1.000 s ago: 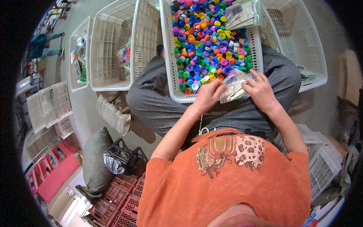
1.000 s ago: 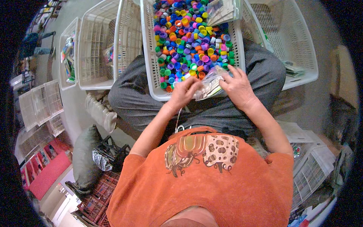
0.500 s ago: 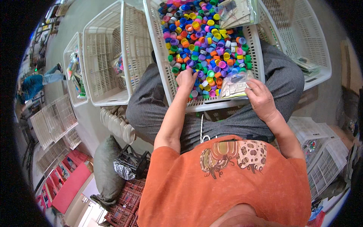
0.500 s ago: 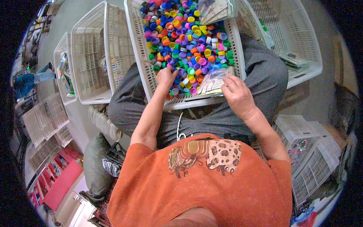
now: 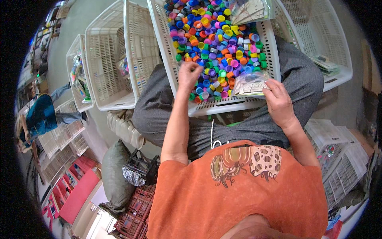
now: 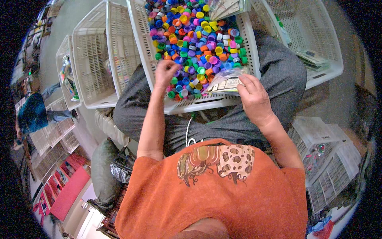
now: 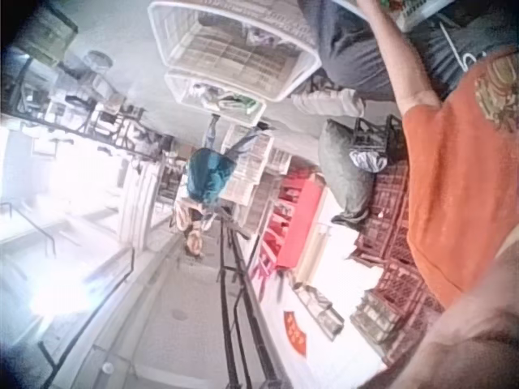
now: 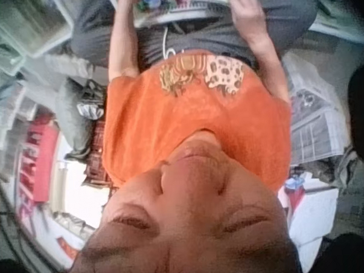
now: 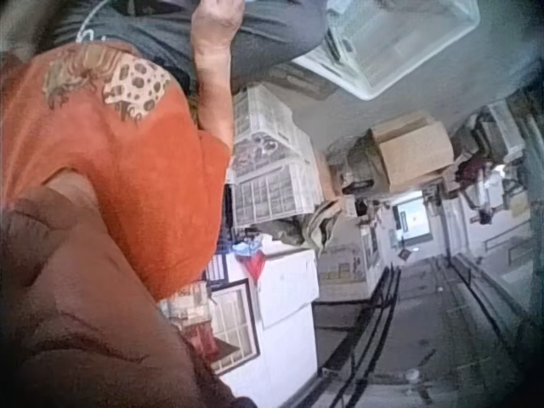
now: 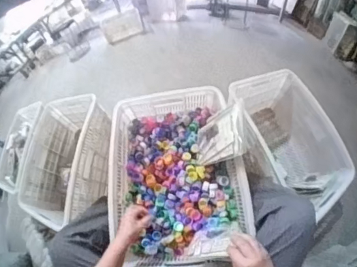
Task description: The person sits on the floor and repeatedly picks colorful plastic bottle caps from a white basket, places them into a small clear plastic bag, and sets the bag aside. The process is repeated multiple times with different caps.
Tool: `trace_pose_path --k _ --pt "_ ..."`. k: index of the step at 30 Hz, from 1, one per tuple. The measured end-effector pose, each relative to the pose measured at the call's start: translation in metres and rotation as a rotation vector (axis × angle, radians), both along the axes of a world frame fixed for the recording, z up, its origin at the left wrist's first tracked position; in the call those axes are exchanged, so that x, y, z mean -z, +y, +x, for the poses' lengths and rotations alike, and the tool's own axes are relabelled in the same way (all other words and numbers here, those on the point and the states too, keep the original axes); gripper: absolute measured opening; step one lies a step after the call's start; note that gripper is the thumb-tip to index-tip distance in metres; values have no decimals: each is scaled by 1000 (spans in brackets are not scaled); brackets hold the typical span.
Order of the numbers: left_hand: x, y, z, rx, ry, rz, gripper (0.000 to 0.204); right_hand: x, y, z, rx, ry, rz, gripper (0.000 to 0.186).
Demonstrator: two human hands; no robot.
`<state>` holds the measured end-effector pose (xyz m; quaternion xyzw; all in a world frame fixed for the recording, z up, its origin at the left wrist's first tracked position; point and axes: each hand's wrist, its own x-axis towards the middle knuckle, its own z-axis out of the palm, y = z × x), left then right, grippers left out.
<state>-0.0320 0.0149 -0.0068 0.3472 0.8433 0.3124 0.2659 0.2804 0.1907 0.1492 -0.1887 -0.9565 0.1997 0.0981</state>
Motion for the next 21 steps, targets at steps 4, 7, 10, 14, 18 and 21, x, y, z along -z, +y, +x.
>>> trace_pose_path --k 4,7,10,14,18,21 --pt "-39 -3 -18 -317 -377 316 13 1 -2 7 -15 -38 -24 19" --pt "-56 -15 -13 -428 -592 471 14 5 -3 3 -23 -40 -25 20" --pt "-48 -16 -1 -512 -713 460 15 5 -2 0 -18 -7 -27 20" --pt "-31 -15 5 -541 -703 191 17 2 -1 0 1 149 -62 19" --pt "-26 -12 6 -532 -628 100 16 2 -4 6 -96 76 -66 19" --pt "-18 -18 -2 -491 -569 121 17 9 -4 3 -116 -8 -71 19"
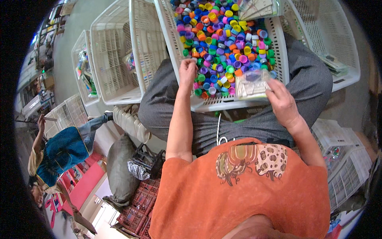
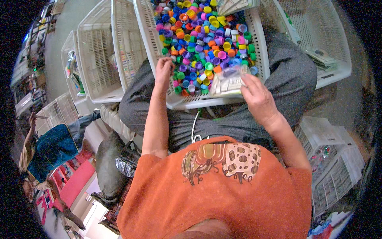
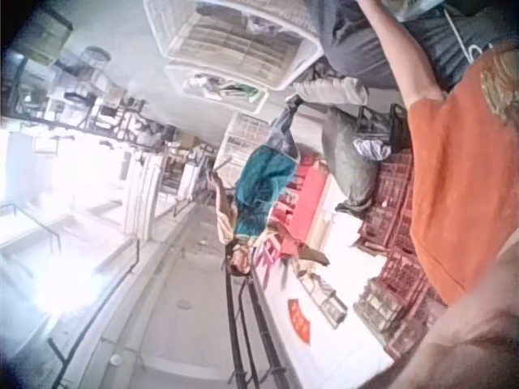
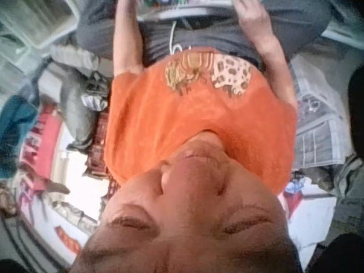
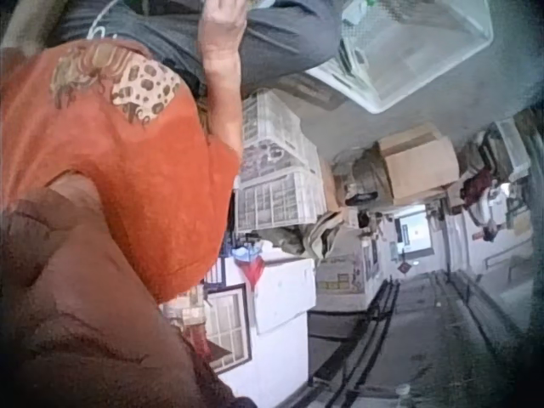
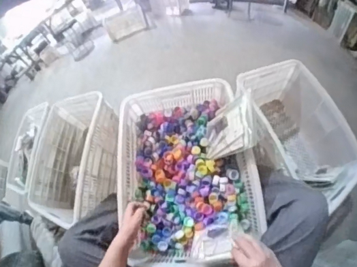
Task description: The person sits on the floor and repeatedly picks colorful plastic bottle caps from a white basket, places them into a small clear plastic bag, and sets the bag aside. The process is repeated multiple times with different caps.
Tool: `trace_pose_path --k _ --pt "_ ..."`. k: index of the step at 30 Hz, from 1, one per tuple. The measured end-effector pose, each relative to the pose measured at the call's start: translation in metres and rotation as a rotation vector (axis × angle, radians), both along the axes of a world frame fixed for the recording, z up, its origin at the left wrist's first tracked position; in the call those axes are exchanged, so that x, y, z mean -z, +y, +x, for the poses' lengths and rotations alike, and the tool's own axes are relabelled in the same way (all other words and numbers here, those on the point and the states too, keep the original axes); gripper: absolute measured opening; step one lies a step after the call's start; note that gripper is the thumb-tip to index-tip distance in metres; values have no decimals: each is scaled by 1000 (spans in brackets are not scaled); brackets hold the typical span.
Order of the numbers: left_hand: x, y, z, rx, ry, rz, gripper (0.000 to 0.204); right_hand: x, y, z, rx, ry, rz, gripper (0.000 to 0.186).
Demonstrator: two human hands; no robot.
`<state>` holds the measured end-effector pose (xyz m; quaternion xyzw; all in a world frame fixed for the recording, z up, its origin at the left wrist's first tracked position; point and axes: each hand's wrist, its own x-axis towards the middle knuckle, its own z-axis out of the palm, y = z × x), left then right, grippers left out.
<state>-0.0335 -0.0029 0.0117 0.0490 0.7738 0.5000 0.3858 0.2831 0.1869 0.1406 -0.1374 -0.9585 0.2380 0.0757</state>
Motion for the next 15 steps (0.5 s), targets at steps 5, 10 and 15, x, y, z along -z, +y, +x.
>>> trace_pose_path --k 5,10,15 --pt "-15 0 -5 -89 -18 137 15 3 0 -2 51 12 12 18" --pt "-30 -5 -7 56 184 47 15 2 1 -4 56 5 17 17" --pt "-17 -15 14 338 289 -141 16 6 0 -4 53 22 34 17"
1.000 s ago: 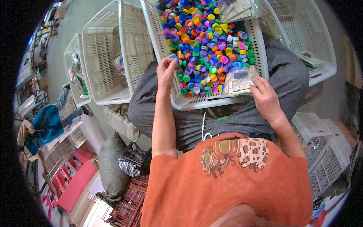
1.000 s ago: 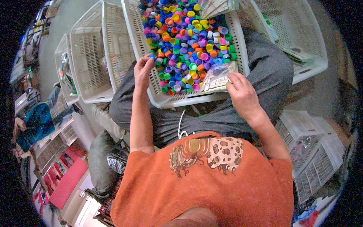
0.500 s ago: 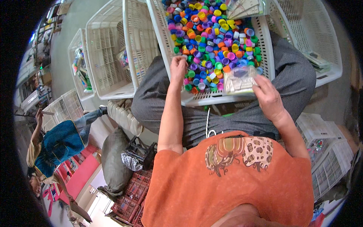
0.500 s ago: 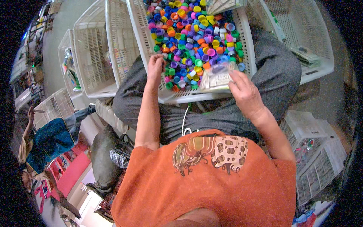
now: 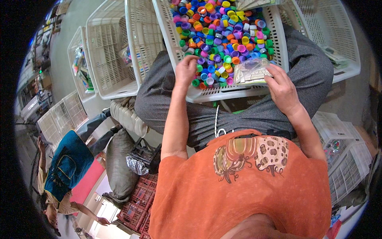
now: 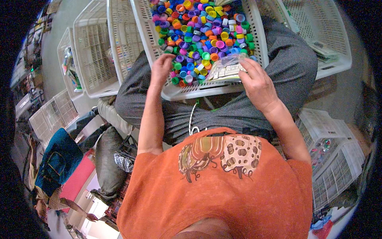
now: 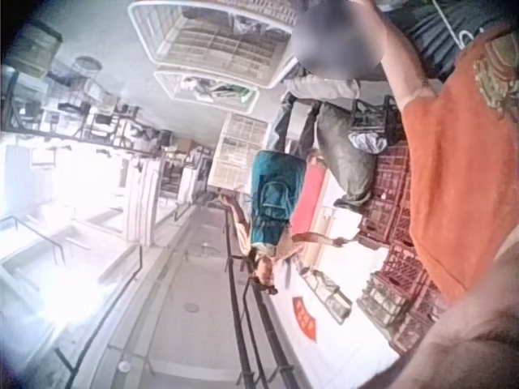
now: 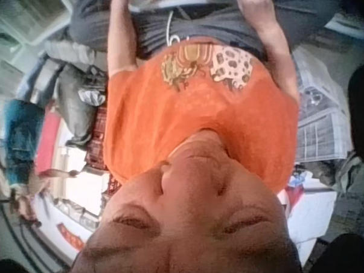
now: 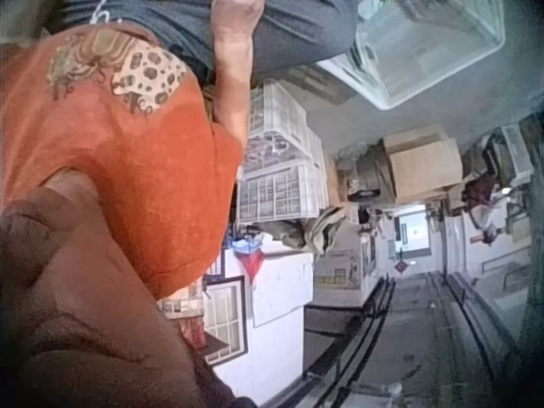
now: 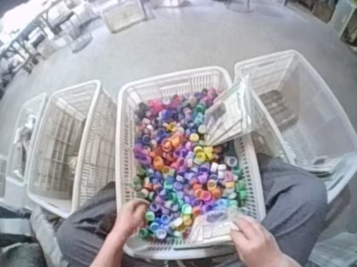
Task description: The person sits on the floor and repeatedly picks colorful plastic bottle caps from a white basket, places them into a small clear plastic bag, and sets the bag aside. The process is repeated multiple times with different caps.
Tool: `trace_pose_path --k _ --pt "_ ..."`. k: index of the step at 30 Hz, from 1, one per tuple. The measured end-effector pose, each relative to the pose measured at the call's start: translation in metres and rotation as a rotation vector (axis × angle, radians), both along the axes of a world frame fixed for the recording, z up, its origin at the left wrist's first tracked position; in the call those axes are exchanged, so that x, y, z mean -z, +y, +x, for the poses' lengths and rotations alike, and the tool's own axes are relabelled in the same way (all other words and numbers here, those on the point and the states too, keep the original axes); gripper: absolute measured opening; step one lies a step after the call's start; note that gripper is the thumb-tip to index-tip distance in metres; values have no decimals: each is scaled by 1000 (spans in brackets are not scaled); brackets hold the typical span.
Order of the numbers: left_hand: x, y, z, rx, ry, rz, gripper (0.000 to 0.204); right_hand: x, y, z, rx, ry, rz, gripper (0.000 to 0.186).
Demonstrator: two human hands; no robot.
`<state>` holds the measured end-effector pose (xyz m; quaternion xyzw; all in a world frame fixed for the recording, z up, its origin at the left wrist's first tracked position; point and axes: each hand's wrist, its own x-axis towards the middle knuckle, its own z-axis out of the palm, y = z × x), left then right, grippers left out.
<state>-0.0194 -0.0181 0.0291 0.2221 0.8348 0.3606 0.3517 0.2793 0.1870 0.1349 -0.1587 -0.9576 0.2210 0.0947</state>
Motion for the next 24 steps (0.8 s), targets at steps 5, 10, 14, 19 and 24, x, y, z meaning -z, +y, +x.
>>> trace_pose_path --k 5,10,14,19,24 --pt "37 8 48 573 456 -505 23 1 -2 -2 -48 37 12 16" --pt "20 10 33 381 366 -240 30 7 -3 3 -78 52 27 14" --pt "-45 16 45 128 29 78 25 11 -3 0 -108 79 36 14" --pt "-128 35 115 348 92 378 14 10 -6 -3 -151 104 71 17" --pt "-132 61 149 508 441 210 26 9 -6 -2 -170 115 73 20"
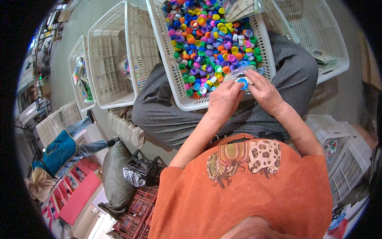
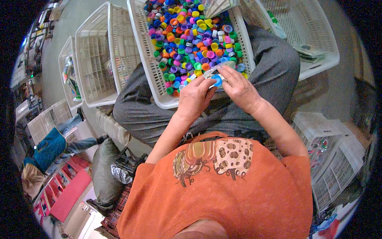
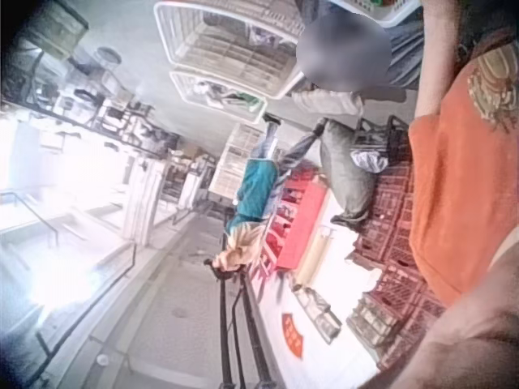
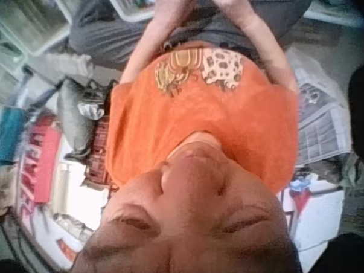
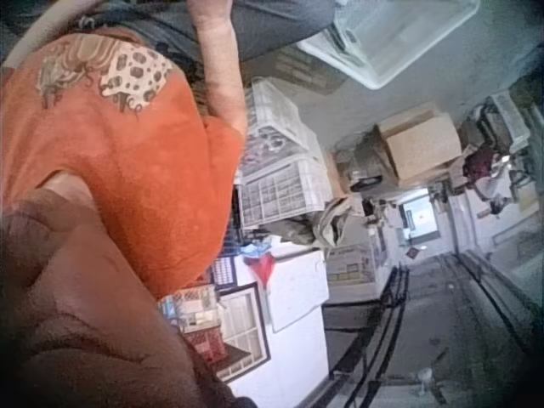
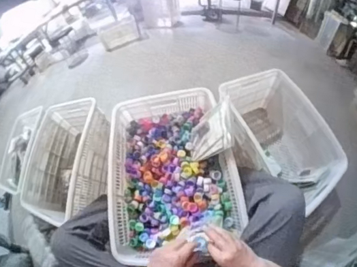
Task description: The person sits on the floor and repeatedly picks colorful plastic bottle caps from a white basket, places them into a small clear plastic bag, and sets the bag aside. The process is repeated multiple times with different caps.
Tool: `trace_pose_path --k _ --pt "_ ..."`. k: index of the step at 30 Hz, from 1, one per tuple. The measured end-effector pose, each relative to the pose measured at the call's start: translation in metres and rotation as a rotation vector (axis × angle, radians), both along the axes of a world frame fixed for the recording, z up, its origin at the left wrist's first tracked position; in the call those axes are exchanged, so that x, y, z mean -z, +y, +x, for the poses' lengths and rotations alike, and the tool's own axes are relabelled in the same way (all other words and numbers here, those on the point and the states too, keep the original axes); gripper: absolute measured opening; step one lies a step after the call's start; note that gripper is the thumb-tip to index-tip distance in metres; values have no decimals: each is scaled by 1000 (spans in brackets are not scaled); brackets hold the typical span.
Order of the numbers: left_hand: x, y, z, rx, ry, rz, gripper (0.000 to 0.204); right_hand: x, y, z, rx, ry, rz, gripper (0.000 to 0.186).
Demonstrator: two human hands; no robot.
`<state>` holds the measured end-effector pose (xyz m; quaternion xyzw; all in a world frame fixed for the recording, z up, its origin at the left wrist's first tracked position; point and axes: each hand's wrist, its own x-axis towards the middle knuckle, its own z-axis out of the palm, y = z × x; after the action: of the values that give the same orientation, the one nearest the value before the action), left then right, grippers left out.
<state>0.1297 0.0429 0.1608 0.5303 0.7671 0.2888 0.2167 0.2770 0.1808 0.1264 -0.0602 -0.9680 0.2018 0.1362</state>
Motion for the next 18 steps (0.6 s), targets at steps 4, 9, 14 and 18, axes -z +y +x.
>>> trace_pose_path --k 4,9,14,18 --pt "-6 19 6 36 -27 214 26 10 -6 3 115 15 -168 20" --pt "58 20 -57 -202 53 127 27 -2 2 2 27 -49 -34 18" --pt "172 2 -73 -127 82 -347 26 -1 3 -2 41 -45 -63 16" --pt "199 0 -77 -177 55 16 22 -3 4 -2 58 -61 -88 17"
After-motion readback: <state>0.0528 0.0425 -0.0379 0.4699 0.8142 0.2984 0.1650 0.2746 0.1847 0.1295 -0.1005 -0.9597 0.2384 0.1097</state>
